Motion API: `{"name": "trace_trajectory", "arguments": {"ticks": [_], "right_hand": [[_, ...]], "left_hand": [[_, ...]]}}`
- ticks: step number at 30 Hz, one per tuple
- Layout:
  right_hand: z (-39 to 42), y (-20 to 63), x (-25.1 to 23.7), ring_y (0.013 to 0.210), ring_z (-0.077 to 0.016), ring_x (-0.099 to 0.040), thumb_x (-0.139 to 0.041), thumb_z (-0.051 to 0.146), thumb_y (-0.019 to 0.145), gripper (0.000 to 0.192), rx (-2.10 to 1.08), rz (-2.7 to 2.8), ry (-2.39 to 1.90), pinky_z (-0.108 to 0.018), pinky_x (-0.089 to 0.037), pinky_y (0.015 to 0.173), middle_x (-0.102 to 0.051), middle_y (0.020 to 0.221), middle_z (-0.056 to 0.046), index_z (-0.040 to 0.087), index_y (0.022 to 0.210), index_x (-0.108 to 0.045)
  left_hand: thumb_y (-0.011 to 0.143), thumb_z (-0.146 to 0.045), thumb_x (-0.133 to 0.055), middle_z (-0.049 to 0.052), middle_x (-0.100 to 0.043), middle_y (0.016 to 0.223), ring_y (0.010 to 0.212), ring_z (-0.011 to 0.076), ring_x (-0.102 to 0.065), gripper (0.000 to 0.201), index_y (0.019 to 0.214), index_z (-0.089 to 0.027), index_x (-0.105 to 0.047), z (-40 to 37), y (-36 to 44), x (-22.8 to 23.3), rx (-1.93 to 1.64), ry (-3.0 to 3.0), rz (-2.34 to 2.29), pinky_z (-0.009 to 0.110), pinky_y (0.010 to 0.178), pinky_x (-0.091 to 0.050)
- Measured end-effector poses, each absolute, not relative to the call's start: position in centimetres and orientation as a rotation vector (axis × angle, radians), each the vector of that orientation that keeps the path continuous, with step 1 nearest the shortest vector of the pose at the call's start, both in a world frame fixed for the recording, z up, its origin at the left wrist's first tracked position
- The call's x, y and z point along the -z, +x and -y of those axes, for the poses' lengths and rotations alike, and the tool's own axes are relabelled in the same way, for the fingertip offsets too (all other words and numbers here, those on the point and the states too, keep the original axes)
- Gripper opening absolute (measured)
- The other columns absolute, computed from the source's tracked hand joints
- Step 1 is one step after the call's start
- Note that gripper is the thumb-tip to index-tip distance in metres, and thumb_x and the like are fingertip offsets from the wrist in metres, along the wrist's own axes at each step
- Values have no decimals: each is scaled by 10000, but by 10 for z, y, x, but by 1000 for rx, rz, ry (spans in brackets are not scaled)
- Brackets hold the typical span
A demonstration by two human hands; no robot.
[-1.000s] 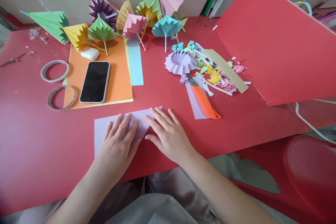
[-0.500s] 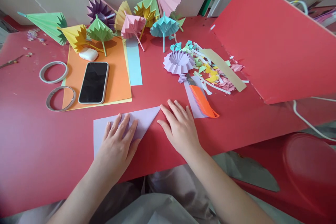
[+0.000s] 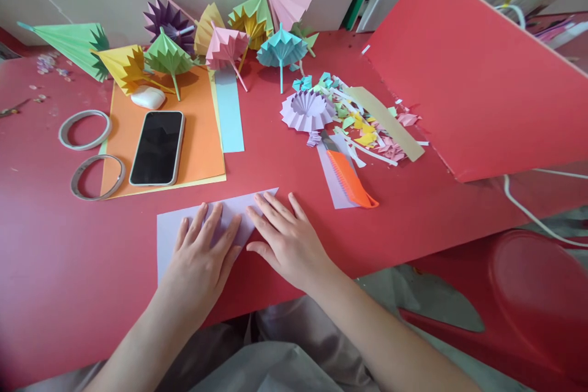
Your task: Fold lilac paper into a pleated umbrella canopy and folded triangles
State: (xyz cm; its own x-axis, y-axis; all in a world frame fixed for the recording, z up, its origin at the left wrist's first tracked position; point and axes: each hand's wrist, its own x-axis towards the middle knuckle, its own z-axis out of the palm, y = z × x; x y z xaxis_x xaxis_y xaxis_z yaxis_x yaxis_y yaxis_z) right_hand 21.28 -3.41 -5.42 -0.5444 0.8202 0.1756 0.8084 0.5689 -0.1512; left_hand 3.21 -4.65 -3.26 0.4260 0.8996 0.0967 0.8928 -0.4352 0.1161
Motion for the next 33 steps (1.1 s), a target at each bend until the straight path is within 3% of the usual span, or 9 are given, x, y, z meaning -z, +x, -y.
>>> {"name": "trace_trajectory", "arguments": {"ticks": [16, 33], "right_hand": [[32, 226, 58, 1279, -260, -406, -334, 368, 937, 480, -59, 2487, -1534, -532, -322, 1034, -450, 1371, -135, 165, 1370, -369], [33, 228, 64, 1269, -270, -418, -361, 335, 930, 511, -29, 2475, -1488, -528, -303, 1037, -453, 1372, -133, 167, 1408, -291]], "left_hand": [[922, -233, -349, 161, -528, 1285, 1221, 370, -444, 372, 1222, -178, -561, 46, 31, 32, -216, 2630, -1633, 567, 909, -431], [941, -238, -293, 155, -509, 1314, 1233, 297, -454, 396, 1257, -156, -516, 48, 32, 32, -184, 2621, -1631, 532, 943, -421]]}}
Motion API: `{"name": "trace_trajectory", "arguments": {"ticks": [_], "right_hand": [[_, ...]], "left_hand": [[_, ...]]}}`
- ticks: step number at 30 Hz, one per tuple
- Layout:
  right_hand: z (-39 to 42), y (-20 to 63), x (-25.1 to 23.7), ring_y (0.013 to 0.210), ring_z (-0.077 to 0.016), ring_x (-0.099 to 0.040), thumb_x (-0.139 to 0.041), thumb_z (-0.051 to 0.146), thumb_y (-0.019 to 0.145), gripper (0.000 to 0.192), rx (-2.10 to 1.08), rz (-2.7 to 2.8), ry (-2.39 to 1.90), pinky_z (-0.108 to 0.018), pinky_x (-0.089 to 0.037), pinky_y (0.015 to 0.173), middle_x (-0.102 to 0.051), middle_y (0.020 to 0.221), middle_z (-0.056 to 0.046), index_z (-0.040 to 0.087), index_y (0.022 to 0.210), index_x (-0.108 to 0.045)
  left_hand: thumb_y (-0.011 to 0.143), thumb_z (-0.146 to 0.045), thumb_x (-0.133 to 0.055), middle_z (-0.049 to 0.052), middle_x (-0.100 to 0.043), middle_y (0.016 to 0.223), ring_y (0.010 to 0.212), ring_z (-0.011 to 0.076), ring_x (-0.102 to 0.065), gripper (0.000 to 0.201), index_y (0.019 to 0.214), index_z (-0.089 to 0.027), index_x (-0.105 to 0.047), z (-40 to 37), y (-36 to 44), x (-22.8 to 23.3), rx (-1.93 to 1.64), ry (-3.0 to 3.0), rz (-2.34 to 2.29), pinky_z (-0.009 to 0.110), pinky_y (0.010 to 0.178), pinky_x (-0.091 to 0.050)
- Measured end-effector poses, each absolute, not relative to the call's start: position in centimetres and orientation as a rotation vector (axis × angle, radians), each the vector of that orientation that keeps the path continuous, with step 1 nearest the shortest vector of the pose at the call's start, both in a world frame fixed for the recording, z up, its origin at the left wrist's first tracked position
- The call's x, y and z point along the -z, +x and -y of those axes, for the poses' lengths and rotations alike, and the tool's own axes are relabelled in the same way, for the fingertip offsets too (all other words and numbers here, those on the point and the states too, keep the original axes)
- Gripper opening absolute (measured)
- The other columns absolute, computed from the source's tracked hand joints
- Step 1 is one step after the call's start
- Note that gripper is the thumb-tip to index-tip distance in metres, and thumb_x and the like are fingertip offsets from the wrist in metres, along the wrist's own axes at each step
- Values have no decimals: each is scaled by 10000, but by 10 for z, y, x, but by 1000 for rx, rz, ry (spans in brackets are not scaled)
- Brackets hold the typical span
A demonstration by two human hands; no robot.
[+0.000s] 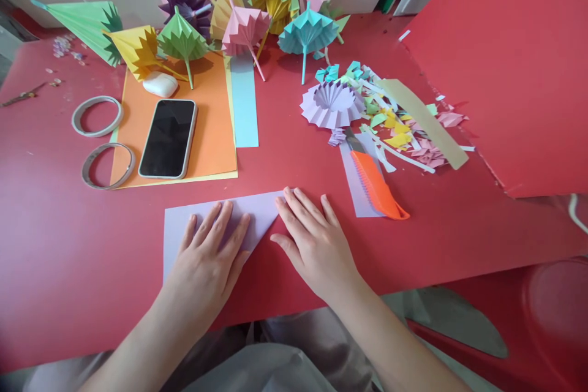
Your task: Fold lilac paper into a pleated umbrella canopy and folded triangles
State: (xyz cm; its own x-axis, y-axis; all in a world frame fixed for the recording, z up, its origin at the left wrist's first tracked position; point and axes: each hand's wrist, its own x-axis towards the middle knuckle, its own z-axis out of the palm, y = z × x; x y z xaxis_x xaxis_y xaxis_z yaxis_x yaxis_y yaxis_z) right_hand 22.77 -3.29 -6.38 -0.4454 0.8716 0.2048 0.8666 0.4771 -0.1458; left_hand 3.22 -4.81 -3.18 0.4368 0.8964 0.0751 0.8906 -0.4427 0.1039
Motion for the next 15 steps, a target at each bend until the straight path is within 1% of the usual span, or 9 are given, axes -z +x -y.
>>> {"name": "trace_trajectory", "arguments": {"ticks": [4, 7, 12, 15], "right_hand": [[33, 227, 64, 1266, -268, -422, -359, 343, 928, 525, -30, 2465, -1501, -522, -301, 1040, -456, 1372, -129, 186, 1420, -264], [33, 227, 64, 1264, -274, -424, -372, 350, 923, 524, -24, 2472, -1496, -526, -302, 1038, -463, 1367, -137, 180, 1411, -284], [33, 225, 62, 1265, -293, -415, -427, 334, 905, 446, 10, 2468, -1422, -519, -330, 1028, -513, 1321, -158, 157, 1315, -440], [33, 221, 59, 1220, -273, -468, -458, 314, 895, 379, -9, 2473, -1307, -488, -377, 1009, -574, 1243, -154, 153, 1232, -522]], "left_hand": [[938, -243, -310, 147, -500, 1325, 1242, 292, -443, 387, 1258, -163, -513, 48, 33, 32, -175, 2608, -1636, 528, 957, -411], [941, -254, -304, 147, -502, 1324, 1234, 291, -452, 386, 1247, -170, -523, 47, 33, 31, -171, 2597, -1638, 527, 955, -412], [944, -271, -288, 153, -513, 1312, 1215, 298, -473, 393, 1229, -173, -540, 46, 32, 30, -180, 2612, -1636, 527, 926, -434], [944, -270, -290, 150, -514, 1312, 1214, 297, -474, 389, 1227, -177, -540, 47, 32, 30, -183, 2625, -1642, 524, 922, -437]]}}
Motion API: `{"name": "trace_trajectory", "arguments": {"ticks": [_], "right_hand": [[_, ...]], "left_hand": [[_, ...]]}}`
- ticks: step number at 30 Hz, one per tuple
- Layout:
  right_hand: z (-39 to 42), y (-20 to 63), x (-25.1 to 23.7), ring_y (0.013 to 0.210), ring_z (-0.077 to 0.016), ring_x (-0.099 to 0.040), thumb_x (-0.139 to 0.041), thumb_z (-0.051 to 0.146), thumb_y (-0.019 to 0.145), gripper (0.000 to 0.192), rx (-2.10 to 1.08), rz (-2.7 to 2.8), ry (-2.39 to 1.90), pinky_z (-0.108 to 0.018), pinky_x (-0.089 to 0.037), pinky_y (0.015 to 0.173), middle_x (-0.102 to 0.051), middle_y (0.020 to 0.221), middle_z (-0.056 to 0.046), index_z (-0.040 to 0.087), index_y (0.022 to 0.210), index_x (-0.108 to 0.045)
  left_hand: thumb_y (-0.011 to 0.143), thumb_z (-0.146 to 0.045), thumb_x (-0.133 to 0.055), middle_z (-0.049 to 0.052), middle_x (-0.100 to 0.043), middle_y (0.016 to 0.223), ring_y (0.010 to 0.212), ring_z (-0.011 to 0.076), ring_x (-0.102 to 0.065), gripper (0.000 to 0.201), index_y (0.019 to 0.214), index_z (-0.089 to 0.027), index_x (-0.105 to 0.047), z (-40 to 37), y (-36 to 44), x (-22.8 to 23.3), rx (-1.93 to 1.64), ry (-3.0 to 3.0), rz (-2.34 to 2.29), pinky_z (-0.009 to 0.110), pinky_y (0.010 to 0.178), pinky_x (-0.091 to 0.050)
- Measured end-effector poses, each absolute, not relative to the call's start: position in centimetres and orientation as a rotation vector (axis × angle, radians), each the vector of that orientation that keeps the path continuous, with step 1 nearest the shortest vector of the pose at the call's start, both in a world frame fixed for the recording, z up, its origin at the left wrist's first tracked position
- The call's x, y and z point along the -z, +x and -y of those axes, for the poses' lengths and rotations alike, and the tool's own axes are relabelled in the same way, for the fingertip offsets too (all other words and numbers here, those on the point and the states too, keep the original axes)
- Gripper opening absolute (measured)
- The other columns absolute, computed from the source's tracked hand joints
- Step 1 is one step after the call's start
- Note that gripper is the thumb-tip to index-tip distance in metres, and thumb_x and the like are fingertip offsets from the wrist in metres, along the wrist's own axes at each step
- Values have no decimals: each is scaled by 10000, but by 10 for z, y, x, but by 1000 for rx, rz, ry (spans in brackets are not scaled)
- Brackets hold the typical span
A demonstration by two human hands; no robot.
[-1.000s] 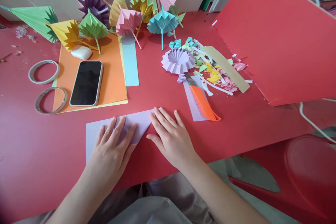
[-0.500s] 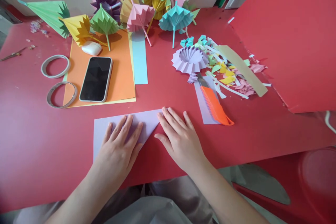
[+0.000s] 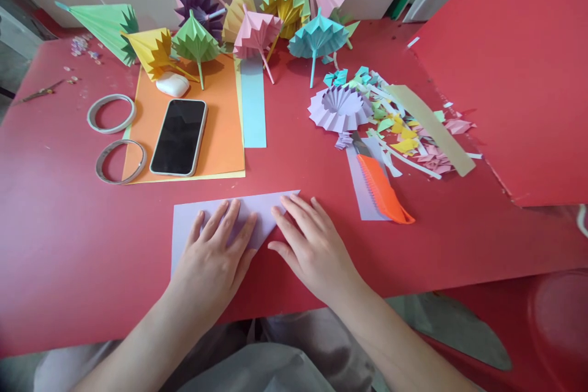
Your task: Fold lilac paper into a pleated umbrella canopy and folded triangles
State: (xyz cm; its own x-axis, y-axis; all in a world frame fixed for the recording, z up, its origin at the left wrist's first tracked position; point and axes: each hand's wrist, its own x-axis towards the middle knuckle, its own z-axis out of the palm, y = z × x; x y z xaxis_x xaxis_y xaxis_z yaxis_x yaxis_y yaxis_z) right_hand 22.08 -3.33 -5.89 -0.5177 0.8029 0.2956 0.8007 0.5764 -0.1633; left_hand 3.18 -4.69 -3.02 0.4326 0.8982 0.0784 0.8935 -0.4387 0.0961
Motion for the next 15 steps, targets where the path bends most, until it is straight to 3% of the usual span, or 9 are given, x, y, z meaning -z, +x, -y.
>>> {"name": "trace_trajectory", "arguments": {"ticks": [4, 15], "right_hand": [[36, 212, 53, 1147, -264, -530, -477, 284, 889, 304, -29, 2494, -1222, -489, -402, 988, -628, 1145, -151, 133, 1125, -593], [52, 202, 50, 1080, -249, -566, -451, 278, 901, 272, -134, 2492, -1160, -514, -388, 988, -661, 1094, -122, 133, 1049, -627]], "left_hand": [[934, -281, -326, 149, -501, 1326, 1224, 298, -463, 380, 1245, -182, -520, 48, 32, 31, -179, 2614, -1648, 525, 934, -426], [892, -218, -371, 148, -499, 1327, 1233, 302, -450, 378, 1235, -186, -527, 46, 31, 27, -169, 2592, -1634, 533, 935, -417]]}}
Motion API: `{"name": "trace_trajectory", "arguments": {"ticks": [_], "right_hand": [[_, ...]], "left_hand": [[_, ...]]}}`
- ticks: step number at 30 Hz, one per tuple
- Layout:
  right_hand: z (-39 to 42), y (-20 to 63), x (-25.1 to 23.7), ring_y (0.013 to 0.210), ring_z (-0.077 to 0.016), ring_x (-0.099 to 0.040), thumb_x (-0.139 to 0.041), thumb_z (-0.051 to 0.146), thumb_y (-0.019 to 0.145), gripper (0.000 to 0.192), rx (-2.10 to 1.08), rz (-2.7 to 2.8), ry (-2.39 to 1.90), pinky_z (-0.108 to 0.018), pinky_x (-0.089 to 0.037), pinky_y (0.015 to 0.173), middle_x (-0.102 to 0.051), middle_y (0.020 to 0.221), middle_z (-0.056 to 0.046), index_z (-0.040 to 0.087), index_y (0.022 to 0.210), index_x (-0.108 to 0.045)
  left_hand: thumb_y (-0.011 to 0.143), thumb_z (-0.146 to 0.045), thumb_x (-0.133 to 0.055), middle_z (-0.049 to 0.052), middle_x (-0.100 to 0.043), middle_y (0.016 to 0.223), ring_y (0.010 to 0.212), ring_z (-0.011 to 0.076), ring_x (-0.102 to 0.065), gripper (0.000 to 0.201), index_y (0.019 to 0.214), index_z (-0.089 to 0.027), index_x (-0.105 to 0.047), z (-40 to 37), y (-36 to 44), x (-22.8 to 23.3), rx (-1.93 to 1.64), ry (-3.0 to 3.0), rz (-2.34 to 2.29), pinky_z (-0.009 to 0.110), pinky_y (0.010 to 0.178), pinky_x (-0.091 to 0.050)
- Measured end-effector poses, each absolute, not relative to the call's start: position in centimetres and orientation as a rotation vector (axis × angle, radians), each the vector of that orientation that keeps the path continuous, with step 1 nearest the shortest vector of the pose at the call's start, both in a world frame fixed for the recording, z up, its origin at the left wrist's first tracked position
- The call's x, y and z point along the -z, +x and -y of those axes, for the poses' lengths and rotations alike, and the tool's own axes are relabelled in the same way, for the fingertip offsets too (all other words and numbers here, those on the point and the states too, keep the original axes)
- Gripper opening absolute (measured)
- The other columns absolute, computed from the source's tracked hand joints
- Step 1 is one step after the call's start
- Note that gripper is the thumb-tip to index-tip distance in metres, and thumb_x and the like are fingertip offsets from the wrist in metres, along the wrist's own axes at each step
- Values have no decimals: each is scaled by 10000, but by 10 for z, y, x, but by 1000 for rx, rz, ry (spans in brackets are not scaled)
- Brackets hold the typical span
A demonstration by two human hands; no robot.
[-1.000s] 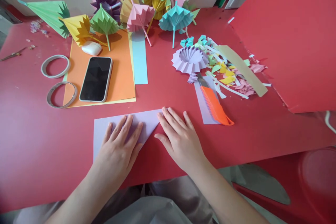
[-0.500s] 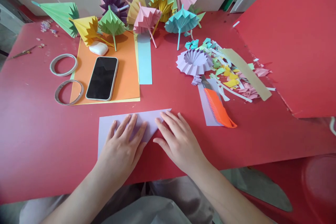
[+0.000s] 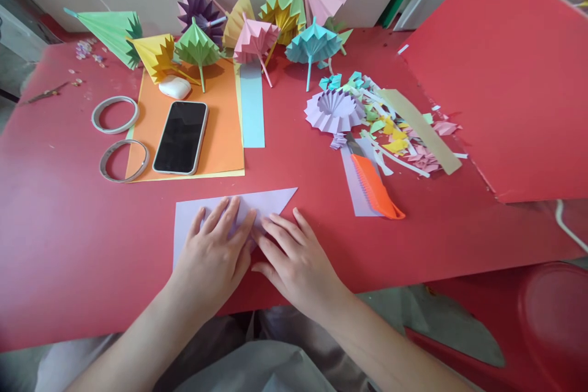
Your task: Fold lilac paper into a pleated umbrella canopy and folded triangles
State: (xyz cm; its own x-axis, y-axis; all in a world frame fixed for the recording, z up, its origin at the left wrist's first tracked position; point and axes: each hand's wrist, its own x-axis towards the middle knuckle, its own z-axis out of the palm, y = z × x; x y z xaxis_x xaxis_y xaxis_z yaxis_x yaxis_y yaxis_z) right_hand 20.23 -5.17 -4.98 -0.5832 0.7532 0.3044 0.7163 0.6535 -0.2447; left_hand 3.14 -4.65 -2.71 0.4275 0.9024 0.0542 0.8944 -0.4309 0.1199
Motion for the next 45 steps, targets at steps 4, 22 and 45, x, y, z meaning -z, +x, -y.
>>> {"name": "trace_trajectory", "arguments": {"ticks": [4, 22, 45], "right_hand": [[58, 199, 50, 1079, -239, -565, -453, 314, 901, 305, -164, 2489, -1150, -509, -383, 999, -659, 1098, -121, 133, 1086, -616], [87, 182, 42, 1040, -226, -591, -443, 364, 901, 389, -150, 2502, -1015, -433, -457, 975, -677, 1052, -126, 76, 1099, -613], [118, 160, 24, 765, -149, -594, -419, 114, 862, 248, -284, 2348, -827, -294, -524, 762, -687, 842, -57, 127, 964, -644]], "left_hand": [[887, -201, -369, 146, -504, 1322, 1231, 295, -453, 381, 1235, -188, -525, 44, 31, 25, -121, 2603, -1619, 525, 933, -420], [870, -156, -445, 179, -450, 1359, 1246, 300, -436, 423, 1293, -148, -471, 34, 28, 13, 206, 2655, -1496, 458, 997, -379], [906, -272, -459, 198, -483, 1282, 1156, 280, -512, 375, 1253, -131, -477, 35, 28, 7, 176, 2675, -1488, 359, 839, -486]]}}
